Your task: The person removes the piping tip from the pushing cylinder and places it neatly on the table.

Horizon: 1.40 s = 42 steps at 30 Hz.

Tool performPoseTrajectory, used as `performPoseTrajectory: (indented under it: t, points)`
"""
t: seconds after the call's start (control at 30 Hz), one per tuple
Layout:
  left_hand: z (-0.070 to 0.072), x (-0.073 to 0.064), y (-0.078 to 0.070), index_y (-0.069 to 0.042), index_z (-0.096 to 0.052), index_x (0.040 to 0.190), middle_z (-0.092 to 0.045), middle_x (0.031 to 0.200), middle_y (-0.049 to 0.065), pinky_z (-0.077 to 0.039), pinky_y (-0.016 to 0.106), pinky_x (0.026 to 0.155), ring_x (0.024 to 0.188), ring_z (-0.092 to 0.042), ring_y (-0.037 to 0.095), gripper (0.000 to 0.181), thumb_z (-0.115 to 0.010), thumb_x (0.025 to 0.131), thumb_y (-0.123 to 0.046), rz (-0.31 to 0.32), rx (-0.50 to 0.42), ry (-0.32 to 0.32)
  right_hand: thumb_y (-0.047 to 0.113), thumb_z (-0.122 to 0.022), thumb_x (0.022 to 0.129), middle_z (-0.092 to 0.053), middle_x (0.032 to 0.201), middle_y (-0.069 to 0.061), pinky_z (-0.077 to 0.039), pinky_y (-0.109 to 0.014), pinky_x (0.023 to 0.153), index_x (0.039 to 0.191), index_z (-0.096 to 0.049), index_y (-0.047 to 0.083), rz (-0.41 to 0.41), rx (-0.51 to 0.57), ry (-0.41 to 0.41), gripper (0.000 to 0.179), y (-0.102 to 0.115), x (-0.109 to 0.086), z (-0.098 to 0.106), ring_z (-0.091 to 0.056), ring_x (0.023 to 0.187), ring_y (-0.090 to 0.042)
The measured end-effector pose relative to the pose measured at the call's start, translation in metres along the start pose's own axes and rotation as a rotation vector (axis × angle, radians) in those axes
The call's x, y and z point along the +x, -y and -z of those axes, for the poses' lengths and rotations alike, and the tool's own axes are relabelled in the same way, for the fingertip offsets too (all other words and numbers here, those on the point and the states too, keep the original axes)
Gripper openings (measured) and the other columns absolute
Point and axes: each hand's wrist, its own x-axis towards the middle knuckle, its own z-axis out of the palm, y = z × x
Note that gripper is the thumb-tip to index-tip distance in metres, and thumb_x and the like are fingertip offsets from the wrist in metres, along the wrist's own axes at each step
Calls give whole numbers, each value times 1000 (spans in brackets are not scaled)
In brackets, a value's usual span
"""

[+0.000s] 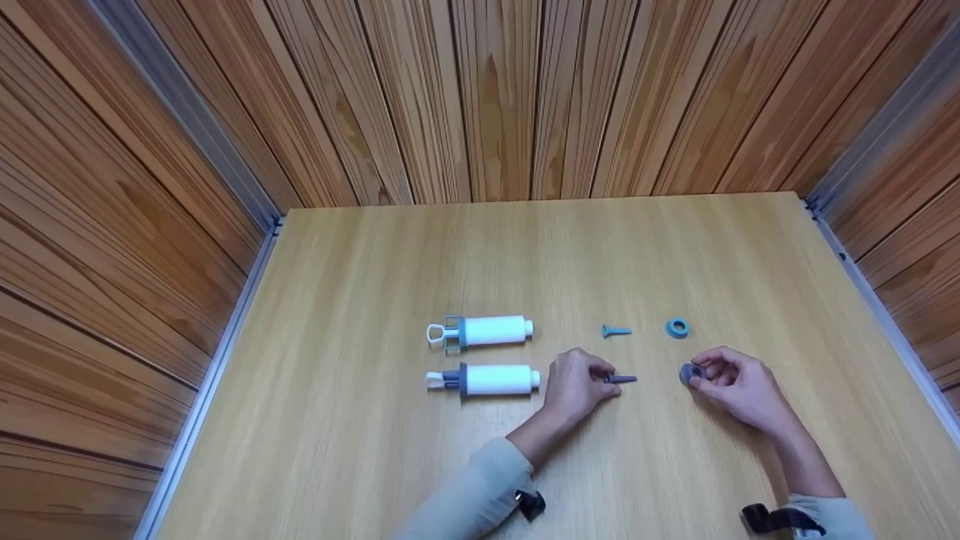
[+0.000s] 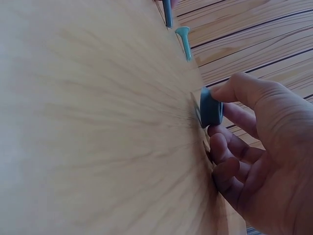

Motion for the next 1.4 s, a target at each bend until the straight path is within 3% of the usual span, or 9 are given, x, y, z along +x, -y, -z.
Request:
performPoseTrajectory:
  t: [0.3, 0.8, 1.23, 1.4]
  points:
    - [0, 1, -2, -15, -92, 105, -89, 100, -6, -58, 16, 83, 89, -75, -3, 25, -102, 82, -15, -17, 61, -4, -3, -86, 93, -65, 89, 8, -49, -19, 63, 114, -76, -5, 26, 24, 49, 24, -1, 1, 2, -56, 71, -1]
    - [-2, 1, -6, -16, -92, 108, -89, 101, -7, -60, 17, 86, 89, -75, -3, 28, -103, 82, -14, 26, 74, 16, -2, -87, 92, -66, 88, 10, -48, -19, 63, 113, -76, -5, 32, 45, 55, 24, -1, 2, 2, -56, 71, -1]
    - [-2, -1, -2, -18, -92, 108, -89, 103, -9, -58, 16, 86, 93, -76, -3, 26, -102, 84, -17, -22, 75, 11, 0, -86, 94, -66, 90, 9, -47, -20, 62, 119, -78, -6, 15, 34, 90, 27, -4, 3, 3, -55, 72, 0]
    - [-5, -1, -3, -21, -93, 103, -88, 98, -11, -54, 14, 80, 89, -73, -4, 22, -102, 84, -20, -34, 91, -10, -1, -87, 94, -66, 91, 9, -47, -20, 63, 120, -79, -7, 3, 48, 90, 28, -5, 3, 3, -55, 72, -1]
